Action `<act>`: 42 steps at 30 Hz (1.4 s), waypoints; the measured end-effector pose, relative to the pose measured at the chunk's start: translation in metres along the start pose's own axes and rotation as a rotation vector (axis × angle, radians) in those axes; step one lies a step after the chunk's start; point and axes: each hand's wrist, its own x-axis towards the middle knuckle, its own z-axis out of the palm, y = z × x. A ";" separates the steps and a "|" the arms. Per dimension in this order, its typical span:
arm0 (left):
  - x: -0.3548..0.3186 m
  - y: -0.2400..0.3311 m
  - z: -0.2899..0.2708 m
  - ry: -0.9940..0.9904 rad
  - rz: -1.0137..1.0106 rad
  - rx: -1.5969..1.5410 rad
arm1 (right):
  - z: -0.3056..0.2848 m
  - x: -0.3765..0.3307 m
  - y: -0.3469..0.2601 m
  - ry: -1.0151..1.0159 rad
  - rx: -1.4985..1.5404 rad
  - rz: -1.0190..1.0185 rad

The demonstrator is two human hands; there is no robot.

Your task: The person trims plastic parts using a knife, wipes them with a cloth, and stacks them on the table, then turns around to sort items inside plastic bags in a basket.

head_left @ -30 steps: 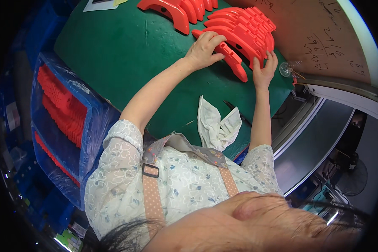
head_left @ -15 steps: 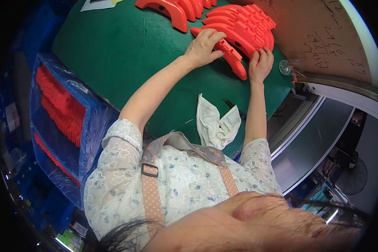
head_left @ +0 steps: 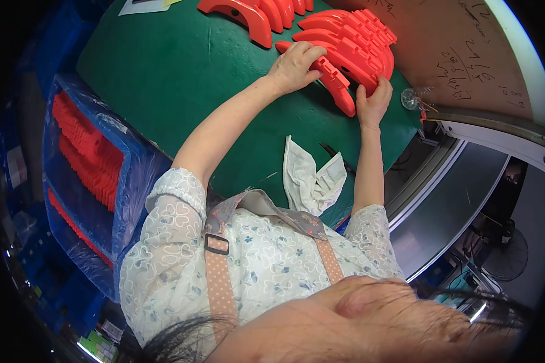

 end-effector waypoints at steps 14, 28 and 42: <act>0.025 0.002 0.012 -0.039 -0.120 0.033 | -0.078 0.035 -0.043 0.156 0.924 0.489; 0.030 0.001 0.029 0.104 -0.021 -0.059 | -0.089 -0.005 -0.075 -0.061 1.745 1.160; -0.103 0.083 -0.079 -0.071 -0.449 -1.598 | -0.088 -0.064 -0.197 -0.593 1.669 1.248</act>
